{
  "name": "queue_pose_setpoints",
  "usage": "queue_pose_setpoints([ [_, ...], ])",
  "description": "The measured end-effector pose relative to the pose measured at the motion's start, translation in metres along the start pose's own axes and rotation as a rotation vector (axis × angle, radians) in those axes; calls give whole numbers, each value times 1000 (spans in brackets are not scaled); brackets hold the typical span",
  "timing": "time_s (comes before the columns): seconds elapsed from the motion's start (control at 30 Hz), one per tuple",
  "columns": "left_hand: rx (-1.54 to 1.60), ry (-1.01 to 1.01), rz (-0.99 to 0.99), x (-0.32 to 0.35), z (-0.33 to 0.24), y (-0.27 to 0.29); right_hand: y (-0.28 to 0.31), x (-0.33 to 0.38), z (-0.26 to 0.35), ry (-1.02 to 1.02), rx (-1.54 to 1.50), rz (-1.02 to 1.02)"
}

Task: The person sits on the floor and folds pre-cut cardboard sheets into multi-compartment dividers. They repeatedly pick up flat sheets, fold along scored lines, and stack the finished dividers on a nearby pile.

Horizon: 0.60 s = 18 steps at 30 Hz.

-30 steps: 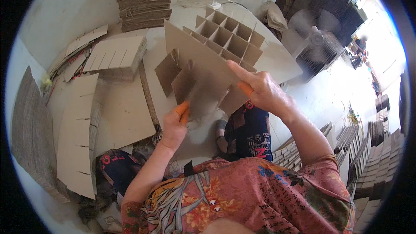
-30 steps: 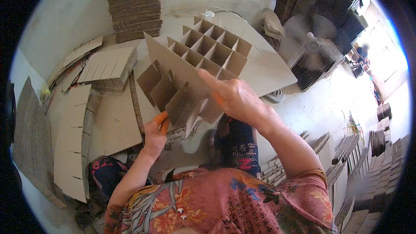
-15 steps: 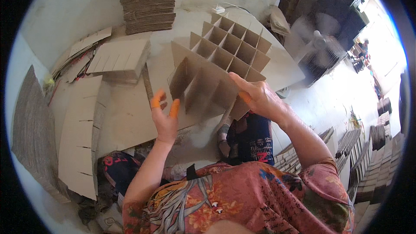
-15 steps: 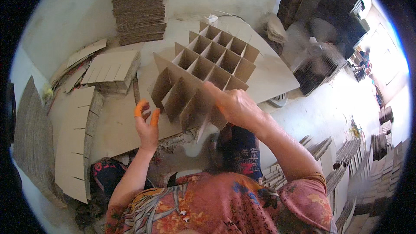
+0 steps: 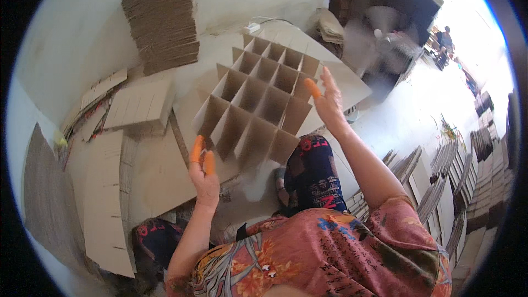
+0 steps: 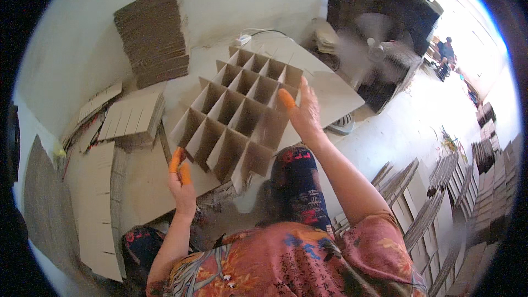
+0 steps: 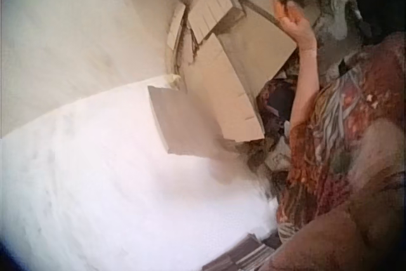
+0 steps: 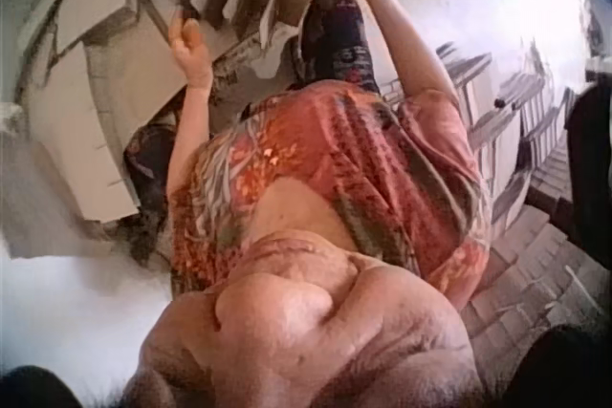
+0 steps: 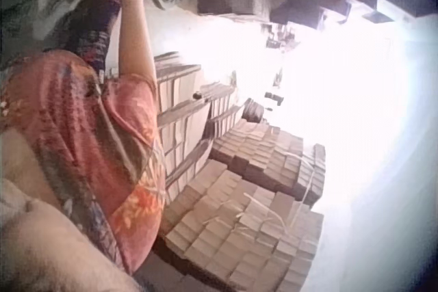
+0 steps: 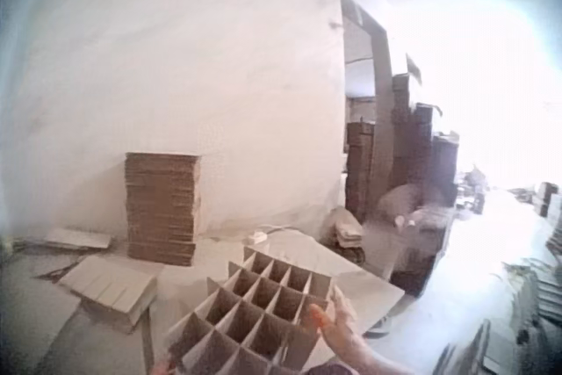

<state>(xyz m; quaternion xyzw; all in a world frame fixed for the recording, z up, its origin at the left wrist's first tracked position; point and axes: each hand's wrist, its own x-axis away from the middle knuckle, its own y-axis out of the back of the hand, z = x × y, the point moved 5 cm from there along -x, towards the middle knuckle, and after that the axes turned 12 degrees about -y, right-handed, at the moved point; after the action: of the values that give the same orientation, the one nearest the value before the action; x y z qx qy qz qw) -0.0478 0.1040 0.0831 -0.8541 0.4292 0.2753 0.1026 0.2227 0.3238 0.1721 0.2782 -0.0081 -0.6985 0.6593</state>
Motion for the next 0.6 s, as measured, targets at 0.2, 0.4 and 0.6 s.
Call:
queue_pose_setpoints([
  [0.2, 125, -49, 557, 17, -42, -92, -68, 41, 5, -28, 330, 361],
  [0.4, 131, -81, 746, 55, -48, -121, -9, 65, 19, -476, -101, 791],
  [0.6, 52, 6, 553, 111, 1, -87, 94, 80, -16, -368, -307, 305],
])
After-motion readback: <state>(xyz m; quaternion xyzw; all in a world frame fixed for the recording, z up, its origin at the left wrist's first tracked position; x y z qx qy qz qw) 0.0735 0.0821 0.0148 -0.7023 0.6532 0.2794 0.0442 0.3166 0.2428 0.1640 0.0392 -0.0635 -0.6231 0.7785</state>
